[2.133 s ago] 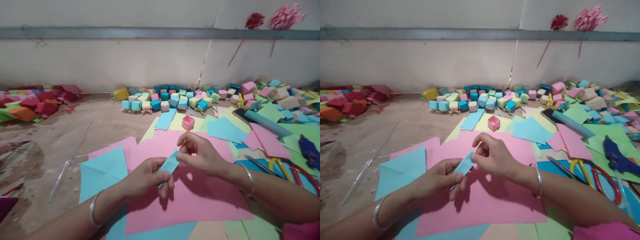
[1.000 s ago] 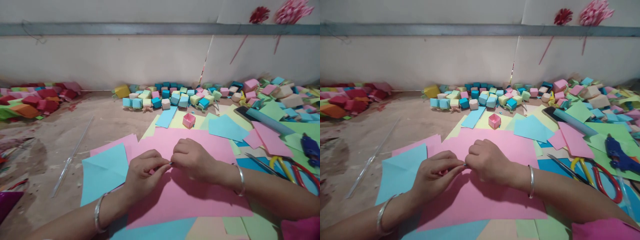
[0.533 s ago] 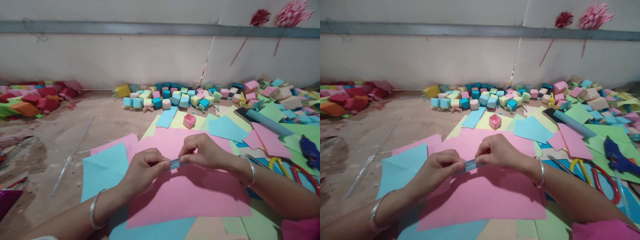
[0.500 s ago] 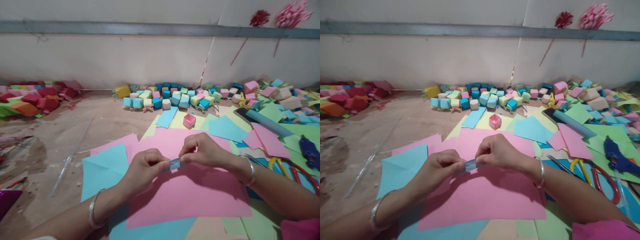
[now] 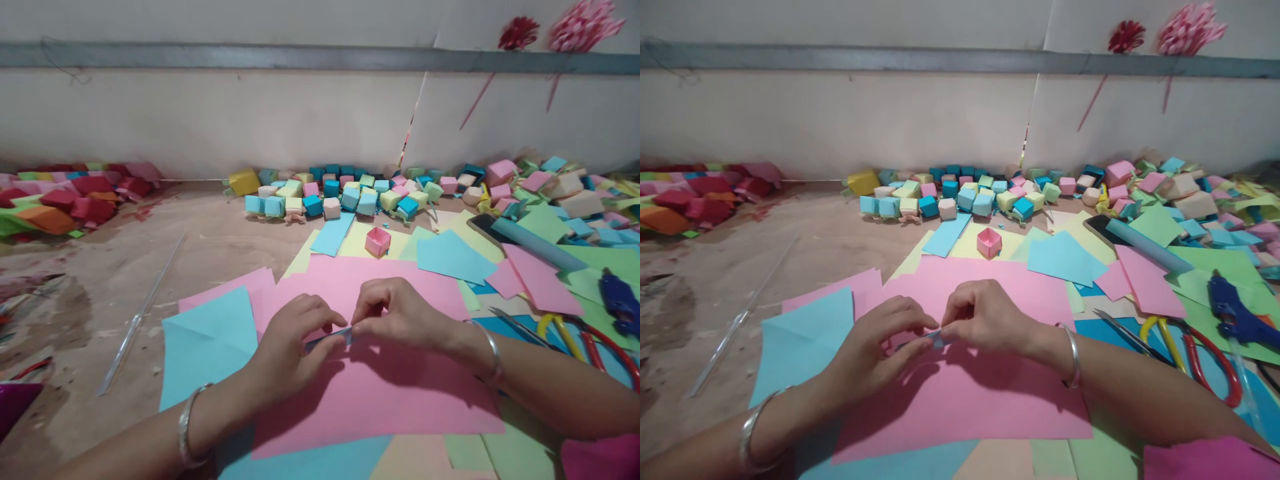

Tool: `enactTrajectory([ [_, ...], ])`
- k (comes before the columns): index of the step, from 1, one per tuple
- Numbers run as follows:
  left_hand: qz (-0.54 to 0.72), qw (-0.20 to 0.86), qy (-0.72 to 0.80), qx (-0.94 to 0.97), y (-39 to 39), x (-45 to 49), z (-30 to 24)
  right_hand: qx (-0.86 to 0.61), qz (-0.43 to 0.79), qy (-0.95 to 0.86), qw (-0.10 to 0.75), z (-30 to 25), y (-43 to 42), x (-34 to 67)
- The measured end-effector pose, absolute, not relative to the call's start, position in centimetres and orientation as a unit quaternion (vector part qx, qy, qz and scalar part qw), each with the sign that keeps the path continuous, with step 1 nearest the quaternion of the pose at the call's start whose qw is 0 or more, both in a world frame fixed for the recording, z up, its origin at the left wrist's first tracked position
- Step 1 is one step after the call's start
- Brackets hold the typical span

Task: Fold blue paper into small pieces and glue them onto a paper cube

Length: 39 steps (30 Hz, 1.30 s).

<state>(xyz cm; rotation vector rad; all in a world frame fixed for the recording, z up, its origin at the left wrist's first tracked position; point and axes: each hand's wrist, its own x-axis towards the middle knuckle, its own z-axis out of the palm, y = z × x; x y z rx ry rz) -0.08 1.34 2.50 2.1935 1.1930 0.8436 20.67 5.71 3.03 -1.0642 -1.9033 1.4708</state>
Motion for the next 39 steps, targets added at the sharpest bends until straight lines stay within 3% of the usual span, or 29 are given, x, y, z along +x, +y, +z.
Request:
enactTrajectory([
  [4,0.372,0.259,0.444,0.773,1.3,-0.1,2.6,-0.340,0.486,-0.737,0.323,3.0,5.2,20.5],
  [9,0.482,0.220,0.455,0.716,1.7,-0.6,2.6,-0.243,0.315,-0.807,0.436,3.0,5.6,21.0],
  [13,0.496,0.210,0.431,0.724,1.6,-0.6,2.4,-0.211,0.220,-0.834,0.460,3.3,5.2,21.0],
  [18,0.475,0.200,0.427,0.743,1.5,-0.4,2.1,-0.223,0.184,-0.842,0.456,3.3,4.9,20.6],
  [22,0.465,0.188,0.420,0.756,1.3,-0.3,2.2,-0.228,0.216,-0.842,0.439,3.1,5.0,20.4],
  [26,0.447,0.209,0.425,0.759,1.1,-0.3,2.3,-0.285,0.331,-0.797,0.418,2.8,4.8,20.4],
  [31,0.405,0.387,0.476,0.678,1.0,0.0,2.5,-0.353,0.455,-0.700,0.422,2.8,4.6,20.2],
  [34,0.371,0.499,0.504,0.599,1.2,0.2,2.5,-0.376,0.531,-0.661,0.373,2.9,5.0,20.2],
  [39,0.346,0.558,0.525,0.542,1.3,0.3,2.4,-0.381,0.609,-0.637,0.279,2.8,5.5,20.1],
])
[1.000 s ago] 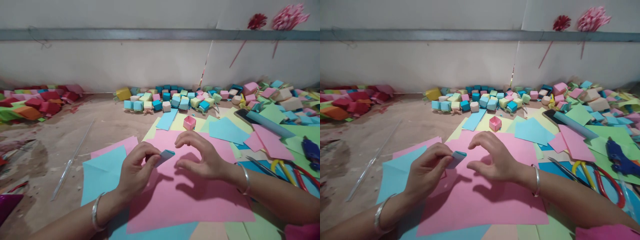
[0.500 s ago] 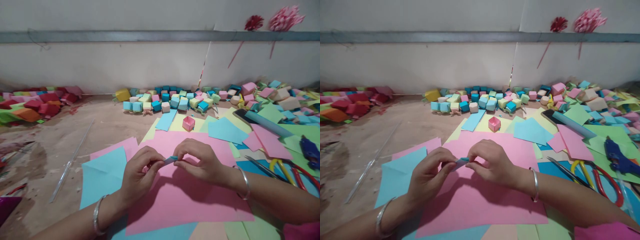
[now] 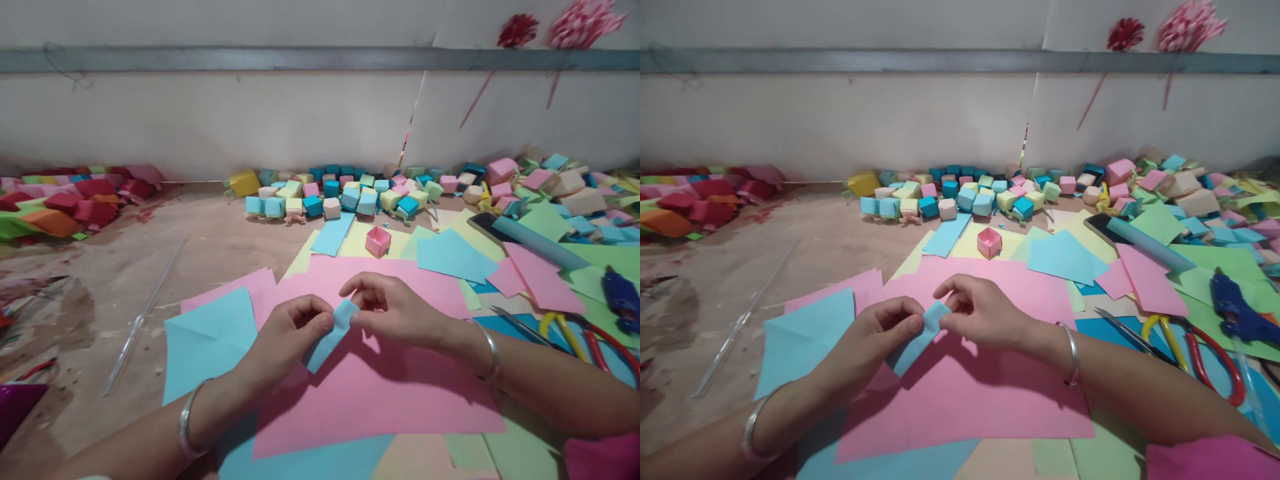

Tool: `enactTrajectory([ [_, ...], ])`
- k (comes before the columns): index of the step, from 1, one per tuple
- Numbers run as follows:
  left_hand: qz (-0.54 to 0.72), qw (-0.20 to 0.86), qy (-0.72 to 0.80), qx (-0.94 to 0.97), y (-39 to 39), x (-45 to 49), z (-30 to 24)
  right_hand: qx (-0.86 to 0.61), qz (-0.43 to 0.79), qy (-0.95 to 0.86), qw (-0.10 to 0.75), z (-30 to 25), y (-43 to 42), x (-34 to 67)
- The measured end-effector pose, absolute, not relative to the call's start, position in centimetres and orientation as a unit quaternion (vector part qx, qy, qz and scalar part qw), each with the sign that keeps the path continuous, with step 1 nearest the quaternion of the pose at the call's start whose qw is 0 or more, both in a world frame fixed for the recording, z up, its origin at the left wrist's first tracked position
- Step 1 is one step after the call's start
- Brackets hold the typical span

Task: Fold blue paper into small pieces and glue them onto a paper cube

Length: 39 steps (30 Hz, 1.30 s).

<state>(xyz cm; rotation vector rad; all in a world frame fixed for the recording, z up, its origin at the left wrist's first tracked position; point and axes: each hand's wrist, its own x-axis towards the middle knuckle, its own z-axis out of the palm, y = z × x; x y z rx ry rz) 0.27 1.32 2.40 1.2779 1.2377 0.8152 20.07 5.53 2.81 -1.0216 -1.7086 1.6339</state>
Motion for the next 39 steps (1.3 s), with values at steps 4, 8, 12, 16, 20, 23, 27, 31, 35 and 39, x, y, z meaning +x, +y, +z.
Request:
enactTrajectory([
  [4,0.323,0.570,0.518,0.550,1.3,0.7,2.8,-0.407,0.585,-0.639,0.290,2.6,5.1,19.9],
  [8,0.260,0.535,0.544,0.591,1.4,1.2,3.0,-0.399,0.579,-0.642,0.305,2.4,4.2,19.5],
  [12,0.237,0.502,0.547,0.626,1.3,1.2,2.7,-0.388,0.553,-0.670,0.308,2.2,3.4,19.3],
  [16,0.230,0.497,0.545,0.635,1.2,1.0,2.6,-0.388,0.530,-0.690,0.304,2.2,3.3,19.3],
  [20,0.220,0.534,0.539,0.613,1.5,0.6,2.8,-0.401,0.510,-0.689,0.324,2.5,4.1,19.9],
  [23,0.235,0.462,0.546,0.658,1.8,0.2,2.5,-0.417,0.504,-0.676,0.339,2.6,5.1,20.3],
  [27,0.289,0.175,0.498,0.799,2.1,-0.5,1.6,-0.391,0.472,-0.710,0.347,2.3,5.9,20.6],
  [31,0.343,-0.031,0.420,0.840,2.4,-1.1,0.9,-0.327,0.343,-0.787,0.395,1.7,6.4,21.1],
  [35,0.363,-0.117,0.377,0.844,2.7,-1.6,0.6,-0.268,0.088,-0.863,0.419,0.9,7.6,21.5],
  [39,0.303,-0.141,0.341,0.879,2.7,-1.4,0.0,-0.250,-0.062,-0.908,0.330,-0.5,8.6,21.6],
])
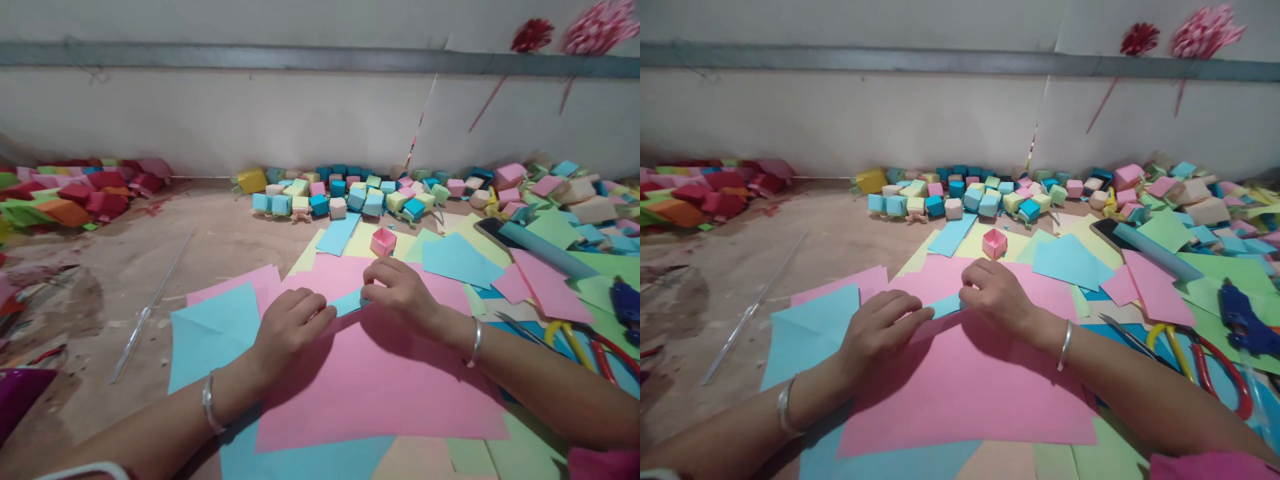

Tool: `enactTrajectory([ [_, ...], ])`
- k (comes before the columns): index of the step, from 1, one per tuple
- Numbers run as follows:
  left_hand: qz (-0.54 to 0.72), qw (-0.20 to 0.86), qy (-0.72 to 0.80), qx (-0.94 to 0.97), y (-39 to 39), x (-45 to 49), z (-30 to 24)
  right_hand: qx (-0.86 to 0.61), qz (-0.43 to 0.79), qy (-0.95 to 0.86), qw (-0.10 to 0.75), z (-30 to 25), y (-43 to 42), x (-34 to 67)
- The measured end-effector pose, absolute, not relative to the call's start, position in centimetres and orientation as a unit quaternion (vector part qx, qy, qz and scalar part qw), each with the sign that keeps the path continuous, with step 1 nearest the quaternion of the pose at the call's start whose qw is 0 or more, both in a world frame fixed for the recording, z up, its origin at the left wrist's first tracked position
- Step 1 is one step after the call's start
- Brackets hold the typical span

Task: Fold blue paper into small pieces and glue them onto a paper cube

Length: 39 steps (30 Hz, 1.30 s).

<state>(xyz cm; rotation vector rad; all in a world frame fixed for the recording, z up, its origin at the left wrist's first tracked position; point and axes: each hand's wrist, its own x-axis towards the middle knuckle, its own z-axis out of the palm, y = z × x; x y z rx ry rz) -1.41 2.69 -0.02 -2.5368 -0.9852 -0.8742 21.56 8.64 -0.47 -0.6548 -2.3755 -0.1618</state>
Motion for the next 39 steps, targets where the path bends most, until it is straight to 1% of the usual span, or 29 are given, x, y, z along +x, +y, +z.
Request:
enactTrajectory([
  [2,-0.243,0.124,-0.350,-0.896,2.5,-1.1,-0.3,-0.245,-0.080,-0.924,0.283,-1.2,8.9,21.6],
  [6,-0.111,0.090,-0.370,-0.918,1.9,-0.7,-0.4,-0.265,-0.038,-0.950,0.159,-1.2,9.0,21.8],
  [8,-0.074,0.080,-0.376,-0.920,1.5,-0.4,-0.4,-0.275,-0.021,-0.957,0.096,-0.5,8.6,21.9],
  [10,-0.054,0.066,-0.387,-0.918,1.1,-0.2,-0.3,-0.275,-0.015,-0.960,0.051,0.3,7.8,21.9],
  [12,-0.047,0.055,-0.397,-0.915,0.8,0.0,-0.4,-0.275,-0.032,-0.960,0.039,0.8,6.7,21.6],
  [16,-0.054,0.050,-0.401,-0.913,0.6,0.1,-0.9,-0.281,-0.088,-0.953,0.075,0.0,4.4,20.1],
  [18,-0.058,0.055,-0.396,-0.915,0.6,0.1,-1.0,-0.286,-0.087,-0.950,0.087,-0.7,3.8,19.2],
  [21,-0.067,0.069,-0.390,-0.916,0.9,0.2,-0.8,-0.295,-0.077,-0.949,0.081,-1.4,3.5,18.6],
  [24,-0.065,0.068,-0.393,-0.915,1.1,0.2,-0.5,-0.327,-0.083,-0.940,0.050,-1.5,3.3,18.9],
  [27,-0.042,0.053,-0.405,-0.912,1.0,0.2,-0.2,-0.370,-0.112,-0.922,-0.005,-1.2,2.9,19.6],
  [31,-0.038,0.027,-0.443,-0.896,0.9,0.6,0.4,-0.345,-0.162,-0.922,-0.067,-0.5,2.6,20.0],
  [36,-0.026,0.009,-0.464,-0.885,0.9,1.2,0.7,-0.333,-0.179,-0.920,-0.100,-0.2,2.6,19.7],
  [39,-0.026,0.034,-0.465,-0.884,0.4,1.3,0.4,-0.338,-0.180,-0.918,-0.105,-0.4,2.6,19.6],
])
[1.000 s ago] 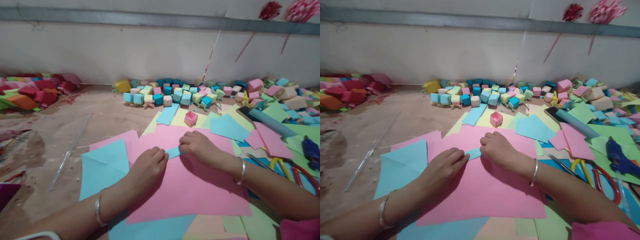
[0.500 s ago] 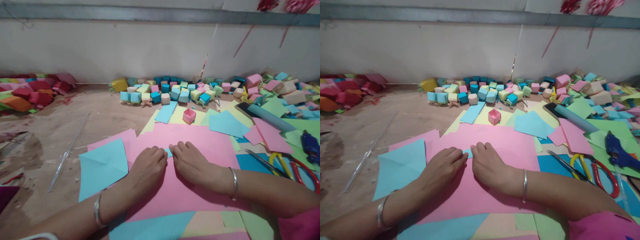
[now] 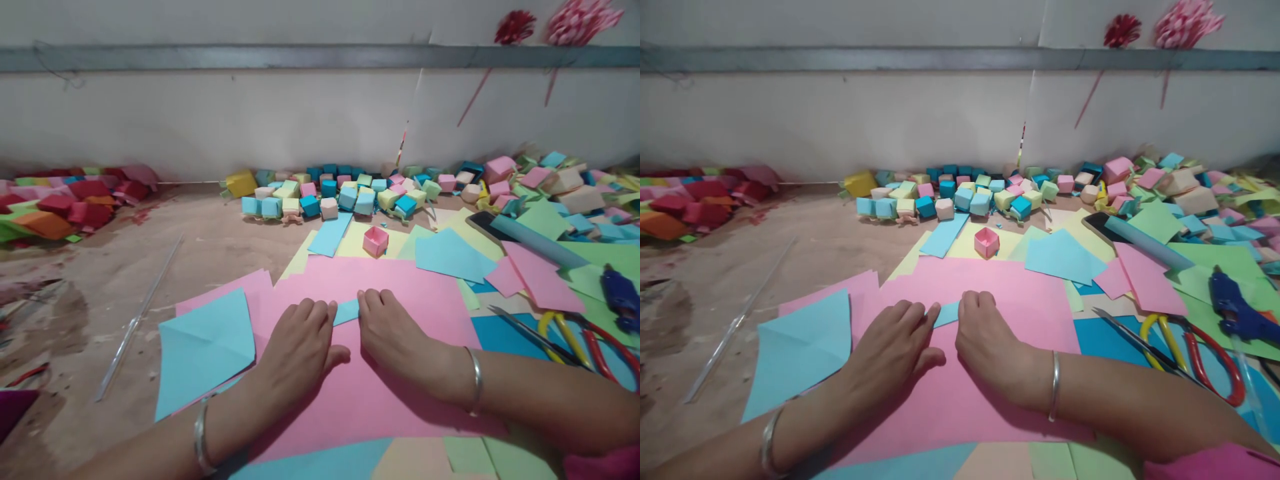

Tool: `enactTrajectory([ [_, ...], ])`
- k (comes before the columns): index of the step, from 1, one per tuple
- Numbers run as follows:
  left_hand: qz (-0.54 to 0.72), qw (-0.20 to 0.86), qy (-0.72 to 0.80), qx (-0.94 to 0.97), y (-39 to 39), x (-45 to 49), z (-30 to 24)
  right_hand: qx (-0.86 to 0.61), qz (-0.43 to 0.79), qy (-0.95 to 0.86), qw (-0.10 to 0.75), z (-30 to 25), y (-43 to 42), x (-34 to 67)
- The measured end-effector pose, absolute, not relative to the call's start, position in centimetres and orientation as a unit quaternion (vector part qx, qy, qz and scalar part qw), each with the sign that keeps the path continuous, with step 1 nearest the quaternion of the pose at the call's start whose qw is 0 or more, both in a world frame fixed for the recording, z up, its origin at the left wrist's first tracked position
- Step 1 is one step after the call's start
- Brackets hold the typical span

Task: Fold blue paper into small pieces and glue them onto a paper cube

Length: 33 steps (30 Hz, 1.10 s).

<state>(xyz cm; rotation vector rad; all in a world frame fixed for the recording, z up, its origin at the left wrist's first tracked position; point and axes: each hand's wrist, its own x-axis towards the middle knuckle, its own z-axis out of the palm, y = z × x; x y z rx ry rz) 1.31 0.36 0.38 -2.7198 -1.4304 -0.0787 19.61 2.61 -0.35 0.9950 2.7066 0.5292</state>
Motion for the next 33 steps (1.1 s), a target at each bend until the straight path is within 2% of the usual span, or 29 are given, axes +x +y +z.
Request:
enactTrajectory([
  [6,0.022,0.099,-0.484,-0.869,-1.3,1.3,0.1,0.325,0.170,0.926,0.090,-0.7,2.8,19.9],
  [11,0.034,0.137,-0.461,-0.876,-1.3,1.2,-0.1,0.364,0.141,0.920,0.035,0.3,2.6,20.0],
  [17,0.044,0.115,-0.452,-0.884,-0.9,1.3,0.1,0.338,0.115,0.933,-0.043,0.4,1.3,19.0],
  [21,0.065,0.092,-0.458,-0.882,-0.7,1.4,0.8,0.295,0.104,0.950,-0.005,0.0,1.2,19.0],
  [28,0.087,0.059,-0.467,-0.878,-0.3,1.3,1.2,0.340,0.109,0.926,0.120,1.4,1.2,20.1],
  [33,0.080,0.059,-0.466,-0.879,-0.3,1.2,1.2,0.333,0.085,0.932,0.112,2.2,1.2,19.9],
])
